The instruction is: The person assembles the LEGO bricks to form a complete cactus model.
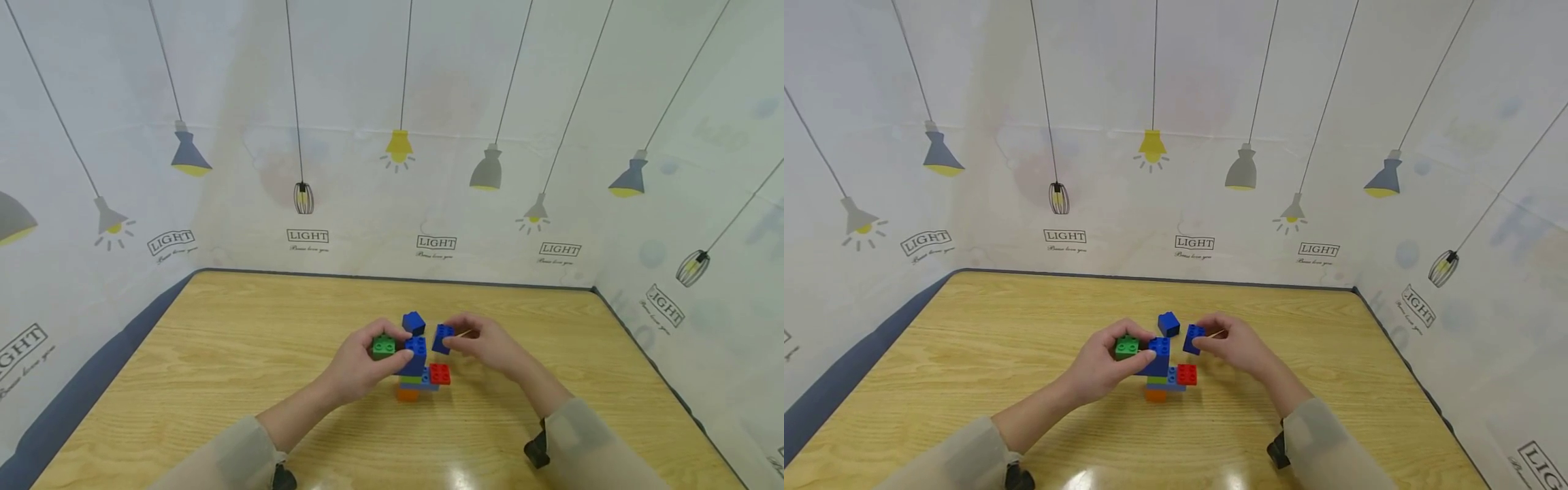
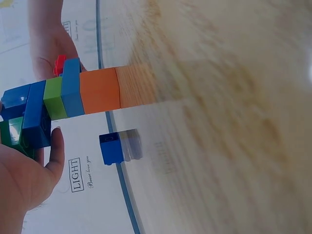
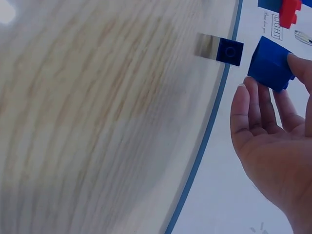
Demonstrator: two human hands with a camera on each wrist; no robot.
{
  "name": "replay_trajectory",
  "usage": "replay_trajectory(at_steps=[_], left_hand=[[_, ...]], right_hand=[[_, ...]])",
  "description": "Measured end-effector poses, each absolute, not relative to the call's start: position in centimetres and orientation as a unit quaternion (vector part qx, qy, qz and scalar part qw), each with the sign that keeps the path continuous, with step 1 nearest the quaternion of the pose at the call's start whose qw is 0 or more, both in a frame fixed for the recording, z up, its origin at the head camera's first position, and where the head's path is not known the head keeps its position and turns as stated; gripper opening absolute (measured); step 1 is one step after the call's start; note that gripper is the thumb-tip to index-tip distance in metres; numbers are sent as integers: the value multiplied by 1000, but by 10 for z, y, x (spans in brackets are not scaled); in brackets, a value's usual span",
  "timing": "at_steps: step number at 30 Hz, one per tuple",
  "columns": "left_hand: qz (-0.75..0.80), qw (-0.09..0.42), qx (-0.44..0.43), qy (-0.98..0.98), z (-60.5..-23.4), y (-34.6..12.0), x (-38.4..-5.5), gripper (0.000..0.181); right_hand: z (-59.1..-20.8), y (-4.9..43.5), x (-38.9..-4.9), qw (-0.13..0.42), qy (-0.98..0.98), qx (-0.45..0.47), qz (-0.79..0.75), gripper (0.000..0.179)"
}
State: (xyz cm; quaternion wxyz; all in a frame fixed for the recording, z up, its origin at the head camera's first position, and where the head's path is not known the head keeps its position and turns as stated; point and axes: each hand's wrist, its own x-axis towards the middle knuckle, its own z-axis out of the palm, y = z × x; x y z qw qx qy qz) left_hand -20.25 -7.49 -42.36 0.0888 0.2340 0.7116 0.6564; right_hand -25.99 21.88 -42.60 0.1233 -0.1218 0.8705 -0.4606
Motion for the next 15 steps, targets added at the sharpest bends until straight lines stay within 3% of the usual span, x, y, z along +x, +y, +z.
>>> replay_trajectory(at_steps=[15], left_hand=[[655, 74, 236, 715, -426, -74, -201, 24]], right_hand=[[-396, 217, -223, 75, 820, -175, -540, 39]])
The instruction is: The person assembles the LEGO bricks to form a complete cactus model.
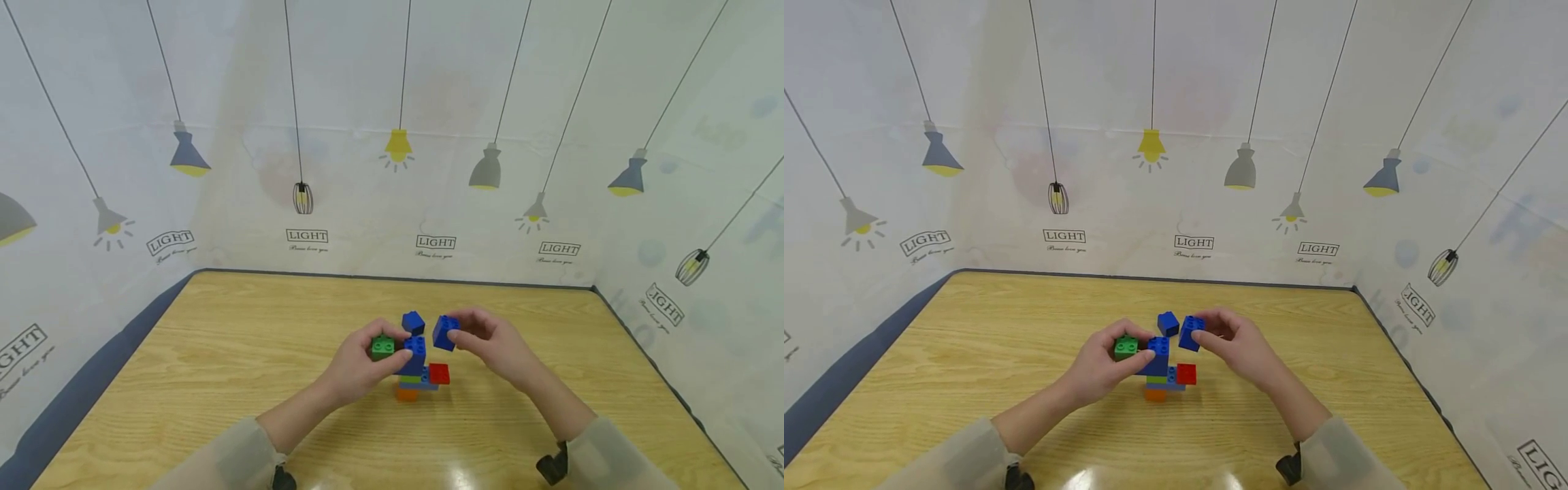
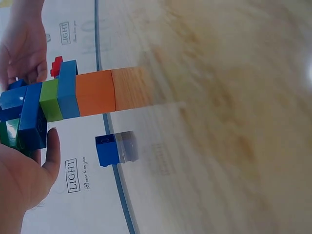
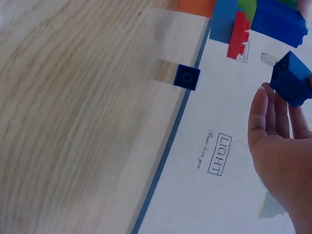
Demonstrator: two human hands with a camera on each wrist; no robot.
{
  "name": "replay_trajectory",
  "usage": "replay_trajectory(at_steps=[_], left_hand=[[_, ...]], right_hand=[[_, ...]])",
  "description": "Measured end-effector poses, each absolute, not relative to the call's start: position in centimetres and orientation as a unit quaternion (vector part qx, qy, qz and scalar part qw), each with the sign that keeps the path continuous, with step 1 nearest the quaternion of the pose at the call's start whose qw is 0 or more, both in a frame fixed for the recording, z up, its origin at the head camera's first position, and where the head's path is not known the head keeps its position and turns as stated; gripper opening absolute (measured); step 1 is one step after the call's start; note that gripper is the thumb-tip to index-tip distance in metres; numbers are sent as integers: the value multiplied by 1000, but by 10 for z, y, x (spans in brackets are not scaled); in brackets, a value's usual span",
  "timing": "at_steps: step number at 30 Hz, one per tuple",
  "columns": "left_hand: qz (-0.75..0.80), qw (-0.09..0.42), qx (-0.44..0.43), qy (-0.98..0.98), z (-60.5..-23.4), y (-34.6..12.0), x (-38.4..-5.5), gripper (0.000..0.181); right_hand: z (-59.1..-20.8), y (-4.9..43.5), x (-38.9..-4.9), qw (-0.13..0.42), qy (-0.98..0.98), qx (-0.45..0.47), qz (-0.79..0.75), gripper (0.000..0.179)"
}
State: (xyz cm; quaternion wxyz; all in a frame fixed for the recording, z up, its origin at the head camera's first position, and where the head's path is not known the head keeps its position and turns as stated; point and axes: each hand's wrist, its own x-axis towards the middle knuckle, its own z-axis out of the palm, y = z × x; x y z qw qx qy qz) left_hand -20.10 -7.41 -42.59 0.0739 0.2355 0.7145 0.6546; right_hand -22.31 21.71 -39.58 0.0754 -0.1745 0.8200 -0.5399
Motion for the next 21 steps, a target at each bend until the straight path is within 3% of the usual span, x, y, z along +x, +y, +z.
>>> replay_trajectory(at_steps=[21], left_hand=[[629, 75, 215, 743, -429, -75, -203, 37]], right_hand=[[-372, 181, -203, -17, 792, -314, -523, 30]])
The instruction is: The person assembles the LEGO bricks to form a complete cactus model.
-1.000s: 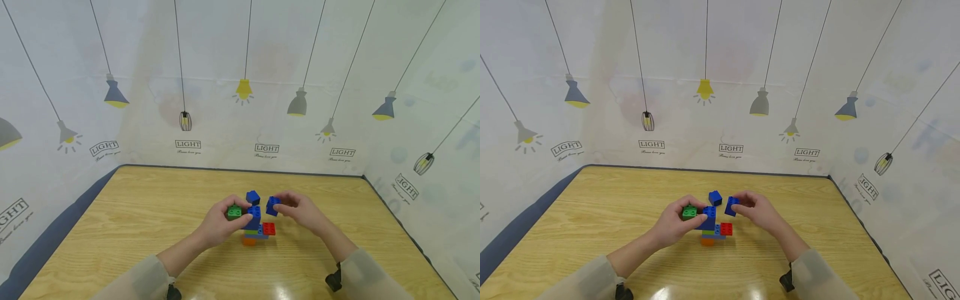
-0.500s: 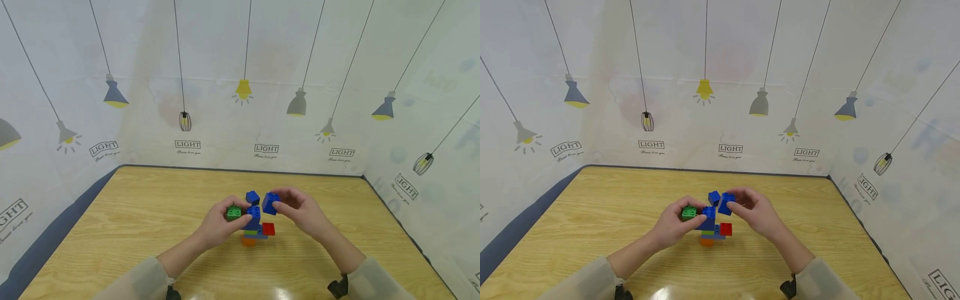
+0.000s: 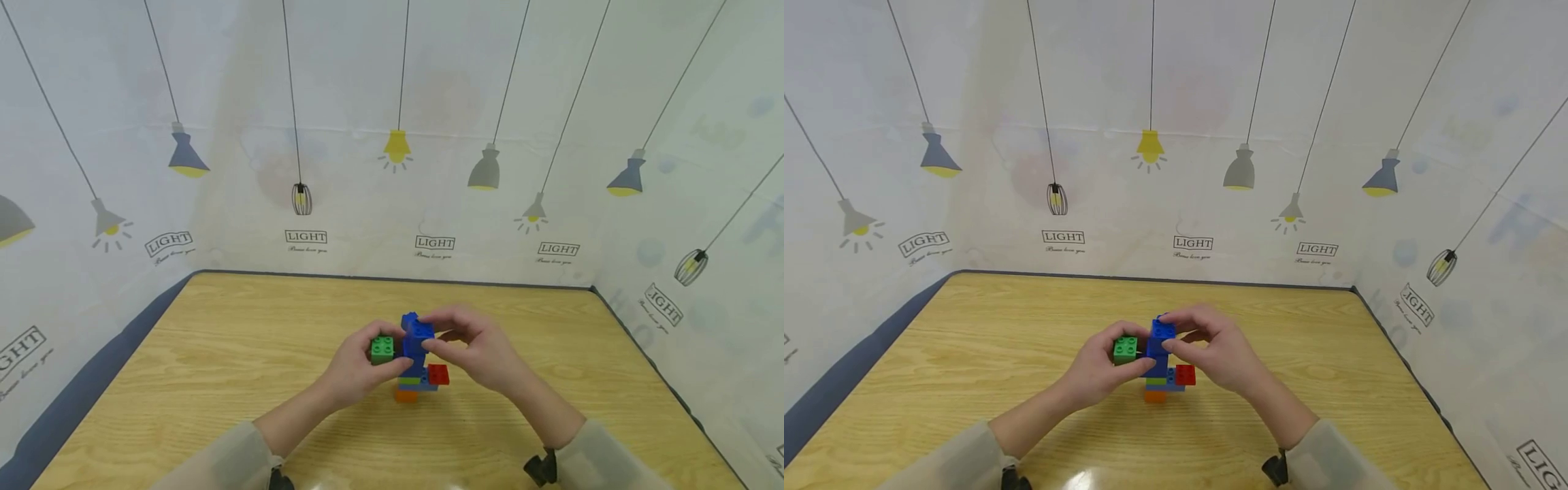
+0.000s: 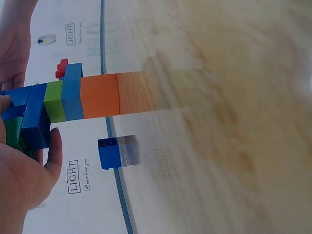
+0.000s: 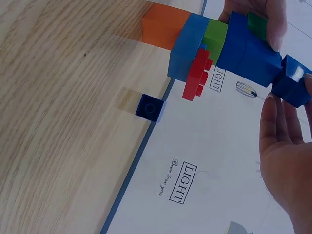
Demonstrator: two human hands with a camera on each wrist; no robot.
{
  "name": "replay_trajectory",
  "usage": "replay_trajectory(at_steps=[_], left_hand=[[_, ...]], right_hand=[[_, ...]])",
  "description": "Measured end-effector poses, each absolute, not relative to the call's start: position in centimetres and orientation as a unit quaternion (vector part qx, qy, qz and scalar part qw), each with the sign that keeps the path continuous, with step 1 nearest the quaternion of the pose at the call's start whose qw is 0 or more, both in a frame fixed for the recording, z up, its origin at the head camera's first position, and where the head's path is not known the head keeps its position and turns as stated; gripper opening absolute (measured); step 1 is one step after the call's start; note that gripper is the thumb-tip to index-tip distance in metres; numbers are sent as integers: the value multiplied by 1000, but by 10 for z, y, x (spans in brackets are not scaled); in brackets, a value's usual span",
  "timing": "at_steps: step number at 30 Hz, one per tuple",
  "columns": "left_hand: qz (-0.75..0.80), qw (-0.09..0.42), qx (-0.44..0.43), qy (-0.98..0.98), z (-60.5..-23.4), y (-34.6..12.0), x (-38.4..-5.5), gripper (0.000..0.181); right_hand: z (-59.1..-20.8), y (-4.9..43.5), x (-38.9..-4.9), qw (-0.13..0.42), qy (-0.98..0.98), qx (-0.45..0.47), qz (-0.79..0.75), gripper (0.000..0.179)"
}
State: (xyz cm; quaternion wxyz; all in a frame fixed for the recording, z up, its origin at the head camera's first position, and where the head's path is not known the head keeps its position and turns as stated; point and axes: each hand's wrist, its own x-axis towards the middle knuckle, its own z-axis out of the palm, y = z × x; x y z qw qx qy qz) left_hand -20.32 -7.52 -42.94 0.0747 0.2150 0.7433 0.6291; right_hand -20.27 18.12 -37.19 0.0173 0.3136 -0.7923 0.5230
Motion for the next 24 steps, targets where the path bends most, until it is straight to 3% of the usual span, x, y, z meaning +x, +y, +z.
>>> replay_trajectory(at_steps=[14, 24], left_hand=[[629, 79, 212, 744, -429, -75, -203, 37], [625, 90, 210, 746, -426, -75, -204, 35]], right_hand=[[-374, 180, -200, 93, -815, 351, 452, 29], [-375, 178, -202, 117, -817, 384, 413, 29]])
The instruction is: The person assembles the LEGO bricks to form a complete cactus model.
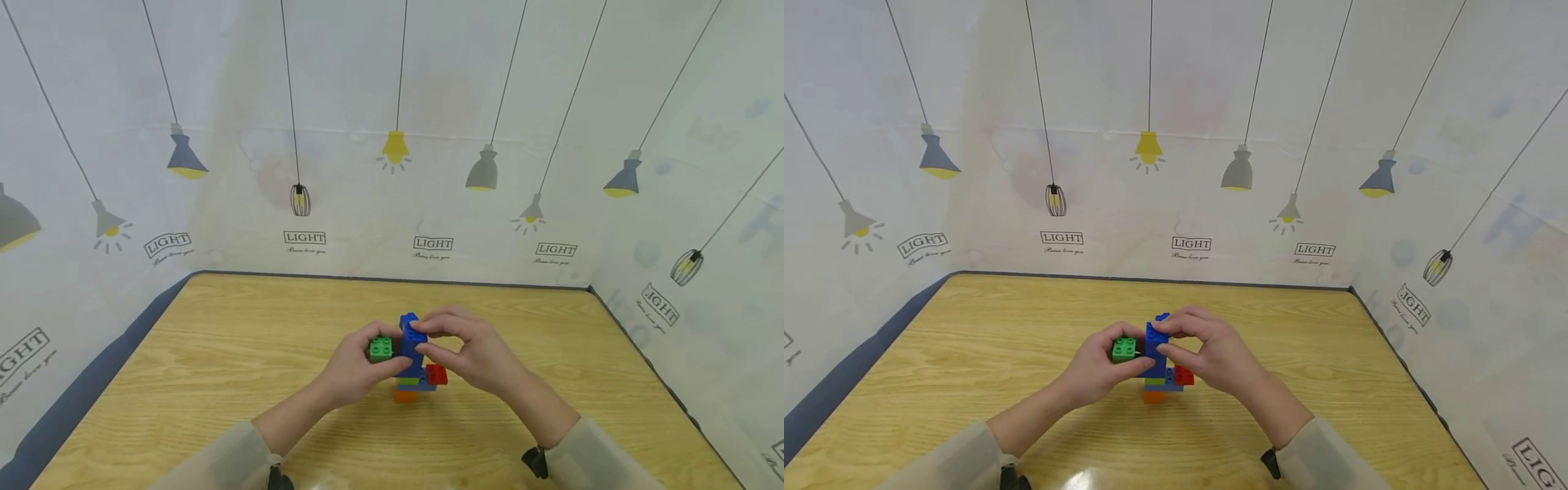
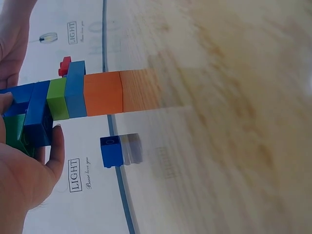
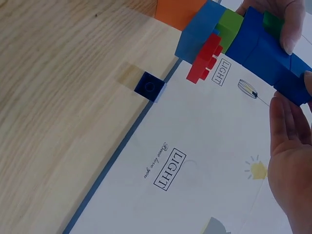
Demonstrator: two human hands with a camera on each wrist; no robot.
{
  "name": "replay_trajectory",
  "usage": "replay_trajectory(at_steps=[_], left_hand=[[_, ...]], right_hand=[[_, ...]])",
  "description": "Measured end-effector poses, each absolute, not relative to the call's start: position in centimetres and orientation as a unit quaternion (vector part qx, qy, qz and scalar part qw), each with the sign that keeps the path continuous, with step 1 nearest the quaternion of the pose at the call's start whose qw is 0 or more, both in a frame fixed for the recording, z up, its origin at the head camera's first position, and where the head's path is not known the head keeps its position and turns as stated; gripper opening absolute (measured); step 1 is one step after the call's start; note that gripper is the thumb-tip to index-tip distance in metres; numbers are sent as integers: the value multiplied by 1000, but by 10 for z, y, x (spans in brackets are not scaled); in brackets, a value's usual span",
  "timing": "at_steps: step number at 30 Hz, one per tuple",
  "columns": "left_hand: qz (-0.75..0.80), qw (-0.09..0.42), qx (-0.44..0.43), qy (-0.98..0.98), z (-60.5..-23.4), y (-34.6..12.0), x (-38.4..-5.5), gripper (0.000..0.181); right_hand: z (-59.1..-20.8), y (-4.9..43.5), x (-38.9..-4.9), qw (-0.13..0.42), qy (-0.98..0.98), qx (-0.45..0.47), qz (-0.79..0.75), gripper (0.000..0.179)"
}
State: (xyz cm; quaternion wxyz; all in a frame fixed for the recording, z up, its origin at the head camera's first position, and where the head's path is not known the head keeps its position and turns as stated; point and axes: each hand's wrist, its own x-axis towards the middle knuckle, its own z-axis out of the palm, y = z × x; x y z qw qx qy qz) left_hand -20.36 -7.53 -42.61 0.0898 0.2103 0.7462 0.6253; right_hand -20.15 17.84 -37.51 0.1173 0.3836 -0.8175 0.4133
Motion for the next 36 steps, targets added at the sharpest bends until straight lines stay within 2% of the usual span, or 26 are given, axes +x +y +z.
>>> replay_trajectory(at_steps=[22, 31, 36], left_hand=[[599, 78, 209, 769, -421, -77, -202, 35], [602, 74, 217, 765, -421, -78, -202, 32], [605, 75, 218, 762, -420, -78, -204, 35]], right_hand=[[-385, 179, -202, 130, -813, 377, 424, 31], [-393, 178, -202, 135, -806, 378, 436, 39], [-397, 186, -202, 145, -814, 332, 454, 43]])
